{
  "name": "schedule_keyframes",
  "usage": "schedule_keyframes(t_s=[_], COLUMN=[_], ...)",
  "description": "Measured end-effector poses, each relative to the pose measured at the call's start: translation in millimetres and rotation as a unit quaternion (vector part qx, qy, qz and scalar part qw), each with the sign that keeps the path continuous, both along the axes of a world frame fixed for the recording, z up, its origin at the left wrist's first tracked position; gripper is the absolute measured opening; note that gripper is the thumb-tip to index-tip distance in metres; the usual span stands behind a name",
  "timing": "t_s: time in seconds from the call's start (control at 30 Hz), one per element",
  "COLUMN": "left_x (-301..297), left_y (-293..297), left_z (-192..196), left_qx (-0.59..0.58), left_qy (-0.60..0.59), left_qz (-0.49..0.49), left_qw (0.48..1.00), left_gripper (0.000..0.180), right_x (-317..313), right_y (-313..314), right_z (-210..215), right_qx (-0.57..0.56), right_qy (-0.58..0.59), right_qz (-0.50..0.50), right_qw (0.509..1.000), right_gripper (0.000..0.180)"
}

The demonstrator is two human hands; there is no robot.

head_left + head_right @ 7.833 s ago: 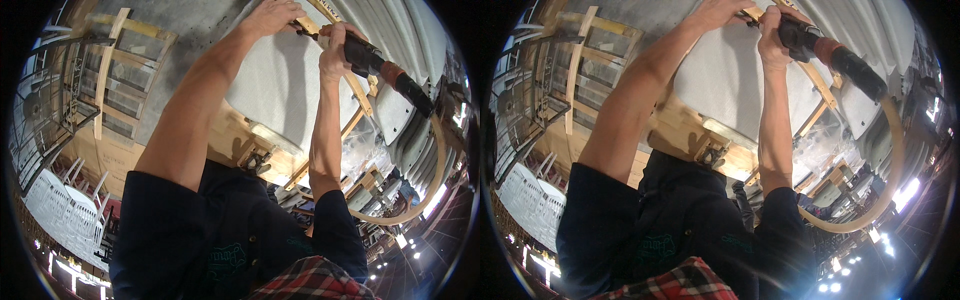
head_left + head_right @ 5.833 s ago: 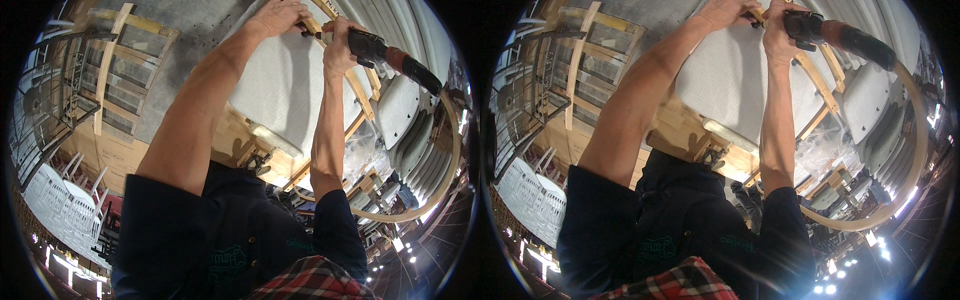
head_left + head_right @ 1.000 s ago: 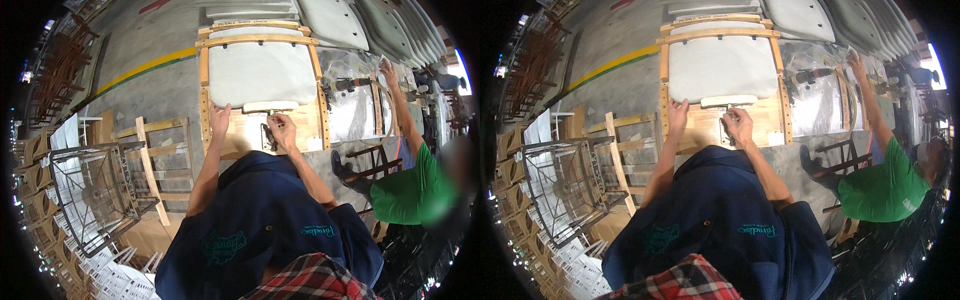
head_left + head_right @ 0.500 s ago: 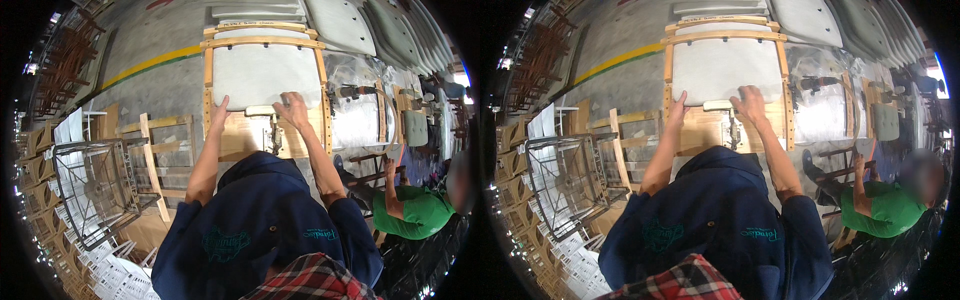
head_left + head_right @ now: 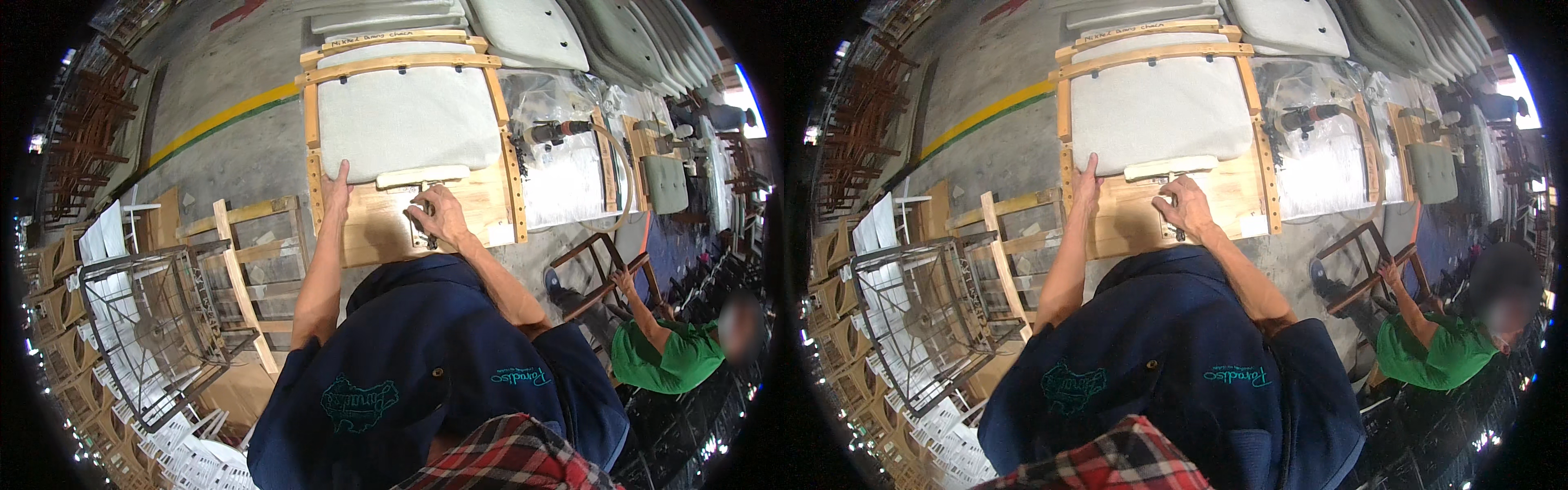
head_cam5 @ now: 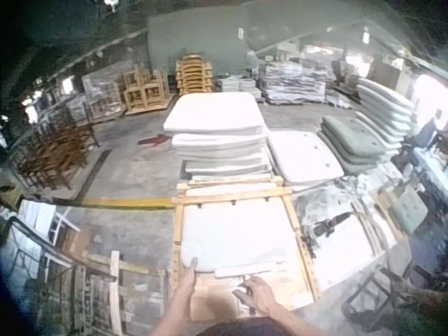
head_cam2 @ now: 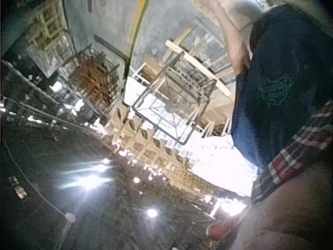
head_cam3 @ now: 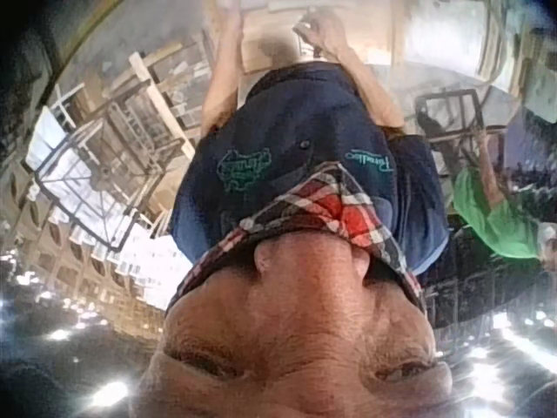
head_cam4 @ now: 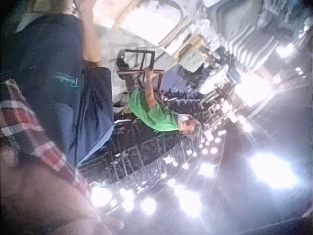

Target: The person uses a pneumatic drill to fasten white chair seat cushions to wooden frames on a workbench. They repeatedly place cushions, align them, and drive screws into pre-drilled holes, then remove and stack the completed units. The process is repeated for multiple cushions in a workshop setting.

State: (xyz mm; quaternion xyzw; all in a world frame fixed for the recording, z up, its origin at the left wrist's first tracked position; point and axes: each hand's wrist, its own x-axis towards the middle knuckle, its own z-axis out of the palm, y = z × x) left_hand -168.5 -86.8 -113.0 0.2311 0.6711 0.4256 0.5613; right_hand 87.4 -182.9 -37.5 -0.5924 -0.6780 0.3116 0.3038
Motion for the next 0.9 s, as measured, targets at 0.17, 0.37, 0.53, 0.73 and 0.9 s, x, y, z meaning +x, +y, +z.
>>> schedule_keyframes(t_s=[0.17,0.37,0.53,0.73,0.9], left_x=[11.9,-0.9,6.7,10.0,3.3], left_y=[-2.4,-5.6,-8.3,-11.6,-12.6], left_z=[7.8,-2.5,19.2,26.7,8.4], left_qx=[0.023,0.025,0.024,0.027,0.029], left_qy=[0.003,-0.019,-0.001,0.009,-0.015], left_qz=[-0.005,-0.030,-0.049,-0.030,-0.030], left_qw=[1.000,0.999,0.999,0.999,0.999], left_gripper=[0.105,0.089,0.088,0.086,0.087], right_x=[-10.9,-13.4,-19.8,-24.4,-19.2], right_y=[-2.2,8.6,17.4,-10.7,-61.1], right_z=[-12.4,-7.3,-6.5,17.1,34.1], right_qx=[-0.168,-0.260,-0.256,-0.259,-0.234], right_qy=[0.259,0.358,0.382,0.193,0.123], right_qz=[-0.111,-0.162,-0.153,-0.095,0.029], right_qw=[0.945,0.882,0.875,0.941,0.964], right_gripper=[0.030,0.028,0.031,0.032,0.021])
